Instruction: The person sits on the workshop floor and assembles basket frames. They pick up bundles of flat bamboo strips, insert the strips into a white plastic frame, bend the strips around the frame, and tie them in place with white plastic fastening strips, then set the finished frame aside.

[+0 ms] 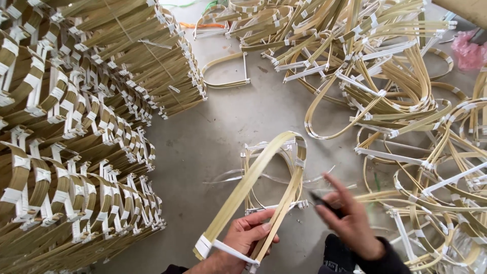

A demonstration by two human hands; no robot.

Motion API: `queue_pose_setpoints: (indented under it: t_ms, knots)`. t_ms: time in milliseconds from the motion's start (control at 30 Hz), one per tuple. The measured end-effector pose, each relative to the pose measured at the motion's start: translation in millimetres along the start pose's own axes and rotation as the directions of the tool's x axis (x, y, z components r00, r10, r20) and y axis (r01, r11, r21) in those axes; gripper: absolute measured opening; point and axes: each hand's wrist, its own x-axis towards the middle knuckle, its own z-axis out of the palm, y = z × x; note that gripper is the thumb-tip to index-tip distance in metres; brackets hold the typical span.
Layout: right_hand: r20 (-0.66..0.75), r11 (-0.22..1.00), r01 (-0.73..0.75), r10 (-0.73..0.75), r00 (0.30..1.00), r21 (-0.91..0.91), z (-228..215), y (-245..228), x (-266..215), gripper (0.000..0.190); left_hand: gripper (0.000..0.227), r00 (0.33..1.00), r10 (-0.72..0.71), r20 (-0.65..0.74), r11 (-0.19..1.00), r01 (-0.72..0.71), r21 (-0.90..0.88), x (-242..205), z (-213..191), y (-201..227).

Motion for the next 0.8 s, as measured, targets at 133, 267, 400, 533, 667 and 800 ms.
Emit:
queue_pose_setpoints:
  t_ms: [133, 267, 400, 533, 667, 800]
  knots:
    - [0.046, 0.963, 0.194, -0.189, 0.981, -0.187, 26.6, -2.0, -5.4, 0.067, 0.046, 0.994, -0.012, 0.111, 1.0, 0.015, -0.021, 7.3, 5.6, -6.9]
    - [-0.083, 0.732, 0.504, -0.6, 0.795, -0.458, 31.5, 18.0, 4.3, 0.038, 0.045, 0.991, -0.005, 0.136, 0.999, 0.011, -0.04, 7.0, 4.6, -4.8]
    - [-0.342, 0.665, 0.343, -0.677, 0.651, -0.664, -18.2, 28.2, 29.5, 0.035, 0.044, 0.989, -0.044, 0.143, 0.998, 0.051, -0.045, 3.9, -6.0, -8.4]
    - [-0.32, 0.978, 0.169, -0.122, 0.94, 0.124, -31.9, 24.2, 24.9, 0.045, 0.04, 0.994, 0.108, -0.036, 0.988, -0.103, 0.118, 3.9, -12.0, -7.8]
    - [0.215, 0.854, -0.467, 0.424, 0.88, 0.228, -7.9, 10.6, 13.4, 0.046, 0.041, 0.955, 0.292, 0.047, 0.937, -0.295, 0.187, 15.0, -22.1, -16.6]
    - [0.412, 0.788, -0.553, 0.424, 0.806, 0.271, 5.2, -23.4, 21.4, 0.051, 0.04, 0.966, 0.259, 0.026, 0.943, -0.258, 0.21, 3.4, 5.3, -5.9]
